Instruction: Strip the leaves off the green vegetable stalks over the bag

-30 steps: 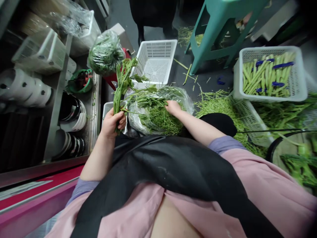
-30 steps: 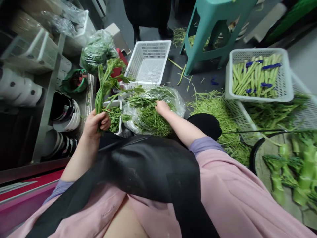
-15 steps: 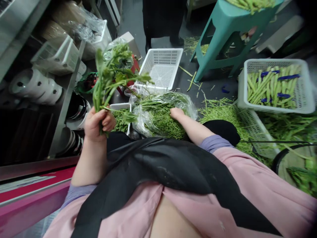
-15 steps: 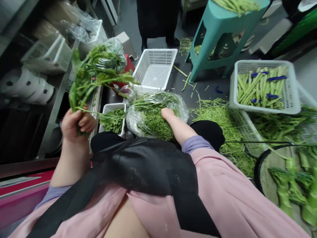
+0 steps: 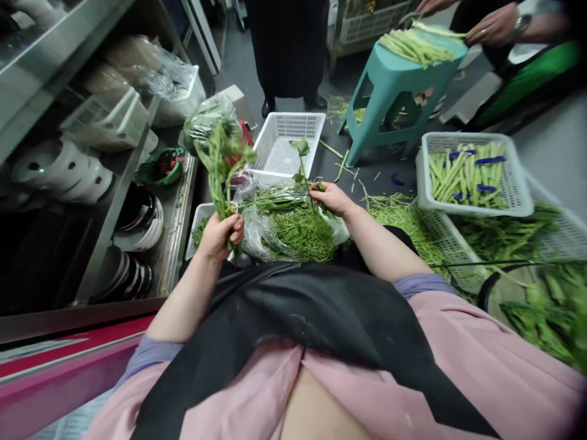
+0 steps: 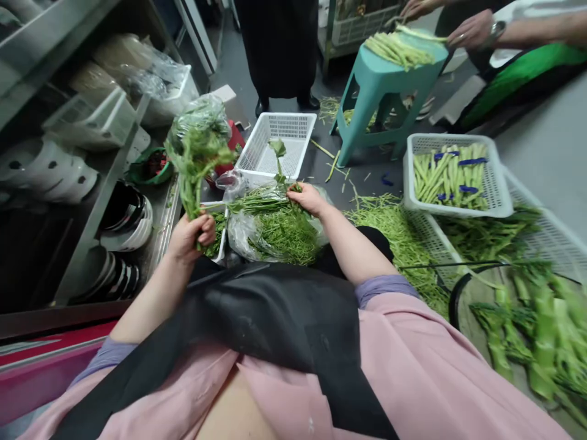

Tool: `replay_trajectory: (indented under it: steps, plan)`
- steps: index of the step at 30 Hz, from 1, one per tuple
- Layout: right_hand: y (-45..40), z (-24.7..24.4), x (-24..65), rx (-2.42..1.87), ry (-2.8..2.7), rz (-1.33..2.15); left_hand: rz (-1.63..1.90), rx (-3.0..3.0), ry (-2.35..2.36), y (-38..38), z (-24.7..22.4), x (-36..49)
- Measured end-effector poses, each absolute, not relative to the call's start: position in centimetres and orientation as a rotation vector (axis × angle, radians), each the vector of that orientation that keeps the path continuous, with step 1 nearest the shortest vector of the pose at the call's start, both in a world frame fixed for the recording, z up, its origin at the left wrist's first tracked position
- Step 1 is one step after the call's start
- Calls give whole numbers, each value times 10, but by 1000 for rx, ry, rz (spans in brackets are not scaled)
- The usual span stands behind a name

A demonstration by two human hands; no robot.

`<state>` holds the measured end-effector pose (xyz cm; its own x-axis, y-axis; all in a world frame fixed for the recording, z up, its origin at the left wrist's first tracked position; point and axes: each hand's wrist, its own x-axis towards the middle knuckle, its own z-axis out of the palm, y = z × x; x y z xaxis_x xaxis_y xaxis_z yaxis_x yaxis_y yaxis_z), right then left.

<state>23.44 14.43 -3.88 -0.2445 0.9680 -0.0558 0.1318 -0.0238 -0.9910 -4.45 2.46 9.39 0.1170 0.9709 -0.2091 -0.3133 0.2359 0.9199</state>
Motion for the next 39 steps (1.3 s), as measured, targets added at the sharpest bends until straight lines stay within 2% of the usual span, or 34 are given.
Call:
replay_trajectory:
  steps: [3,6,13,22,30,35,39]
  plan:
    - [130,-29,241,-1164,-1558,1366,1147,762,1044,41,63,-27]
    - [119,-21,242,-1159,-1725,1305,1212,732,1094,57,53,-12]
    - [106,1,233,-1025,-1893,1279,1404,740,1157,83,72,11]
    - [121,45,229,-774,-1728,1520,1477,705,1138,95,91,13]
    - [125,49,207,-492,-1839,1843,1407,785,1202,100,100,38]
    - [123,47,200,-509,-1934,1746,1366,840,1162,98,95,31]
    - [111,17,197,-796,-2422,1416,1370,821,1128,102,97,14]
